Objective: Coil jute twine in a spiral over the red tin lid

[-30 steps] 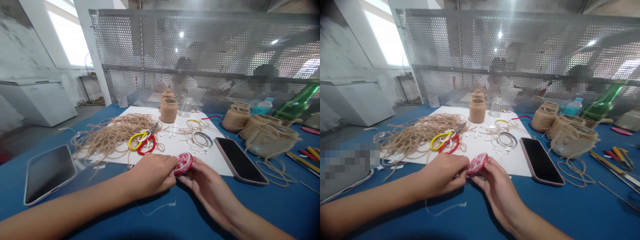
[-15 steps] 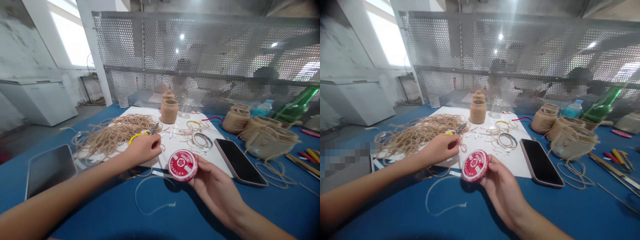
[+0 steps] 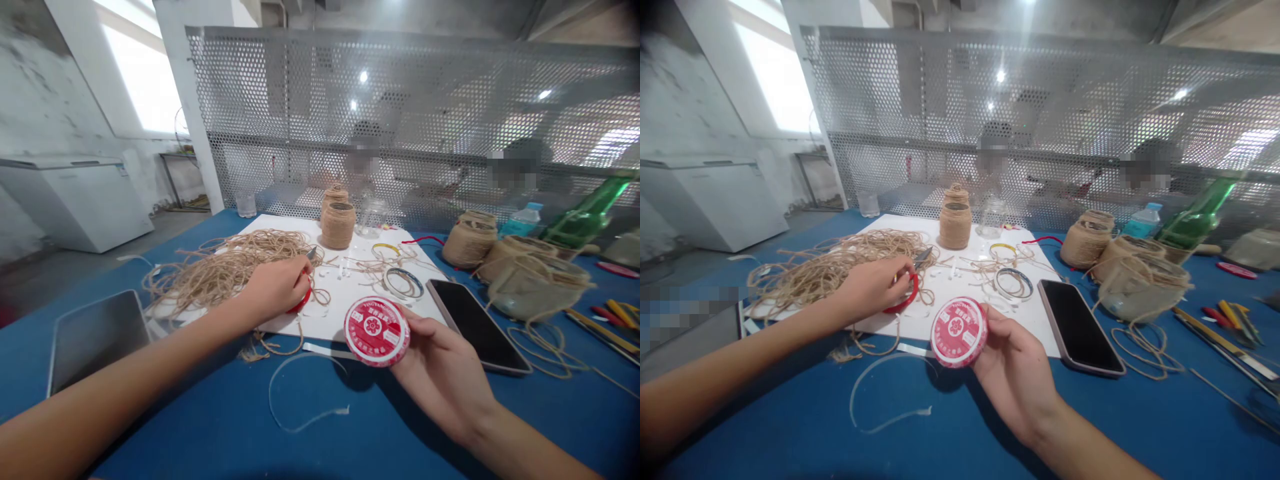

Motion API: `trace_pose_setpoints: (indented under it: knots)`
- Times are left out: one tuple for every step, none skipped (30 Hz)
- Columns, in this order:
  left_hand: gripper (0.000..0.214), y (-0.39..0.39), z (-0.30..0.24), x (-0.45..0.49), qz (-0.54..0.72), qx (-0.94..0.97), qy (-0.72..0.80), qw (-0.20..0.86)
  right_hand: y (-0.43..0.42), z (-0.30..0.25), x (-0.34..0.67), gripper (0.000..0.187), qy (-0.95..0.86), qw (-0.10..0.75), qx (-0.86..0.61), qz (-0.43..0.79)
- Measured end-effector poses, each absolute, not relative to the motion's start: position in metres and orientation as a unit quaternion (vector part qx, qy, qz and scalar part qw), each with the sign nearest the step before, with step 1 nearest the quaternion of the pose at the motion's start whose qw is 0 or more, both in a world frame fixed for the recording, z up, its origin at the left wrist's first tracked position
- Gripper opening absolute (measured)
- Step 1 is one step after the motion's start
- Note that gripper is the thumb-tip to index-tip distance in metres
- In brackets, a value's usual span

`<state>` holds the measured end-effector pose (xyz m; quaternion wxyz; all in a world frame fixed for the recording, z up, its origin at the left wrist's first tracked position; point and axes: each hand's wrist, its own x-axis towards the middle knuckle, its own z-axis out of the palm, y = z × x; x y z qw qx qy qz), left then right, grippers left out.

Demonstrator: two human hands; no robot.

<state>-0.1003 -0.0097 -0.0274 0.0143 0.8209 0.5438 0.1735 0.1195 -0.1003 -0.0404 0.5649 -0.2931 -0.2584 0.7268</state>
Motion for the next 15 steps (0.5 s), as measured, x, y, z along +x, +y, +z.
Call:
trace_pose_setpoints:
  knots:
    - [0.025, -0.012, -0.027, -0.098, 0.178, 0.829, 0.528, 0.039, -0.100, -0.040, 0.120, 0.014, -0.254, 0.564, -0.292, 0.729]
    - [0.026, -0.014, -0.027, -0.096, 0.181, 0.838, 0.511, 0.069, -0.100, -0.040, 0.121, 0.014, -0.251, 0.562, -0.291, 0.732]
    - [0.026, -0.017, -0.026, -0.093, 0.182, 0.845, 0.493, 0.101, -0.099, -0.040, 0.122, 0.015, -0.252, 0.559, -0.290, 0.735]
    - [0.027, -0.020, -0.026, -0.089, 0.179, 0.851, 0.476, 0.132, -0.098, -0.039, 0.122, 0.015, -0.255, 0.556, -0.287, 0.737]
    - [0.028, -0.023, -0.025, -0.085, 0.175, 0.854, 0.459, 0.170, -0.098, -0.039, 0.122, 0.016, -0.259, 0.551, -0.284, 0.741]
    - [0.031, -0.027, -0.024, -0.082, 0.173, 0.852, 0.443, 0.219, -0.097, -0.039, 0.123, 0.016, -0.265, 0.545, -0.278, 0.746]
    - [0.033, -0.030, -0.023, -0.078, 0.174, 0.842, 0.428, 0.278, -0.097, -0.039, 0.123, 0.017, -0.273, 0.537, -0.270, 0.751]
    - [0.034, -0.034, -0.022, -0.075, 0.180, 0.820, 0.414, 0.352, -0.096, -0.039, 0.123, 0.017, -0.279, 0.530, -0.262, 0.757]
    - [0.034, -0.037, -0.020, -0.073, 0.188, 0.792, 0.403, 0.418, -0.096, -0.040, 0.123, 0.017, -0.283, 0.524, -0.254, 0.762]
    - [0.032, -0.041, -0.019, -0.071, 0.199, 0.759, 0.396, 0.477, -0.096, -0.040, 0.123, 0.016, -0.285, 0.520, -0.250, 0.765]
    - [0.030, -0.043, -0.018, -0.069, 0.209, 0.730, 0.393, 0.519, -0.096, -0.040, 0.123, 0.014, -0.284, 0.517, -0.248, 0.768]
    - [0.028, -0.045, -0.018, -0.068, 0.218, 0.709, 0.393, 0.544, -0.096, -0.040, 0.123, 0.013, -0.281, 0.515, -0.248, 0.771]
    - [0.027, -0.046, -0.018, -0.068, 0.228, 0.691, 0.392, 0.562, -0.097, -0.041, 0.123, 0.012, -0.279, 0.510, -0.247, 0.775]
    - [0.026, -0.047, -0.020, -0.068, 0.235, 0.677, 0.388, 0.580, -0.097, -0.041, 0.123, 0.012, -0.278, 0.504, -0.244, 0.780]
    - [0.026, -0.047, -0.021, -0.069, 0.241, 0.664, 0.378, 0.598, -0.098, -0.041, 0.123, 0.011, -0.278, 0.498, -0.241, 0.786]
